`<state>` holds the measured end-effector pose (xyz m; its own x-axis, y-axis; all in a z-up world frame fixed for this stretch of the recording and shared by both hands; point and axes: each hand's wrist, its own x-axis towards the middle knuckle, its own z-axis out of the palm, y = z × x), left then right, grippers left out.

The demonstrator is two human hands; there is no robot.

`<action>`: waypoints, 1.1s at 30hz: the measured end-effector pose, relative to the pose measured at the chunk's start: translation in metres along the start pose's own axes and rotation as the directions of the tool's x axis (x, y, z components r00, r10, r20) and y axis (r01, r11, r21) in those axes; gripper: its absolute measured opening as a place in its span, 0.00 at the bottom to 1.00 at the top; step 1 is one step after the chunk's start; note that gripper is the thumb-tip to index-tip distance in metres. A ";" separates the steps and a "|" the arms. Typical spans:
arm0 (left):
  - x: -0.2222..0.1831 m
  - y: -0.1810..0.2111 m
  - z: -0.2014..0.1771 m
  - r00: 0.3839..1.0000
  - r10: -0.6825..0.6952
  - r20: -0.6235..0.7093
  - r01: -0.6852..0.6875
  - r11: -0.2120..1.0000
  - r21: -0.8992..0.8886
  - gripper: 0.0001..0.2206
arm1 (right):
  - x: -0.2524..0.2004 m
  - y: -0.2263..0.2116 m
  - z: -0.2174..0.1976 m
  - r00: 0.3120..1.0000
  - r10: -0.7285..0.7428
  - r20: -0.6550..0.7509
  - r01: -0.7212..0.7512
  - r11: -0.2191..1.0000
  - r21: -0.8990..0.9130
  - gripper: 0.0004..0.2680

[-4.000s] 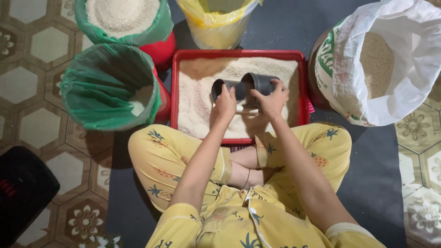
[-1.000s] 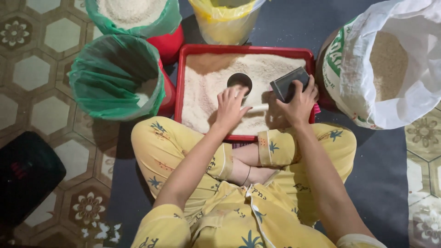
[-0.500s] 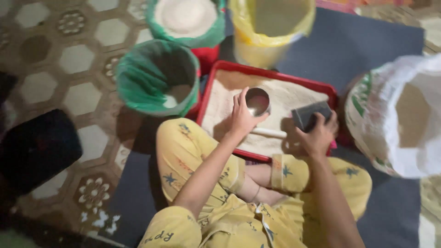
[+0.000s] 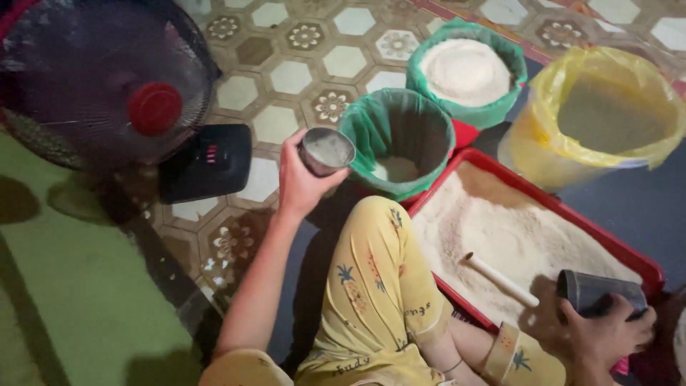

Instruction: A person sitting on the floor scoops powder from a red tray into small metal cups and transfers it into larger bags.

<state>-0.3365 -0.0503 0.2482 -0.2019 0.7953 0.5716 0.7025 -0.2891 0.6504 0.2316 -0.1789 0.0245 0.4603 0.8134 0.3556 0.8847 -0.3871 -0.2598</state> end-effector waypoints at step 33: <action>0.124 -0.009 0.135 0.684 0.158 0.712 -0.727 0.066 0.684 0.32 | -0.002 -0.028 -0.032 0.998 0.047 0.036 -0.051 0.992 0.114 0.29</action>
<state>-0.2756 0.1226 0.2458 0.4588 0.8779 0.1372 0.6595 -0.2330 -0.7147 0.2084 -0.1839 0.0598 0.4989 0.8093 0.3102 0.8457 -0.3762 -0.3786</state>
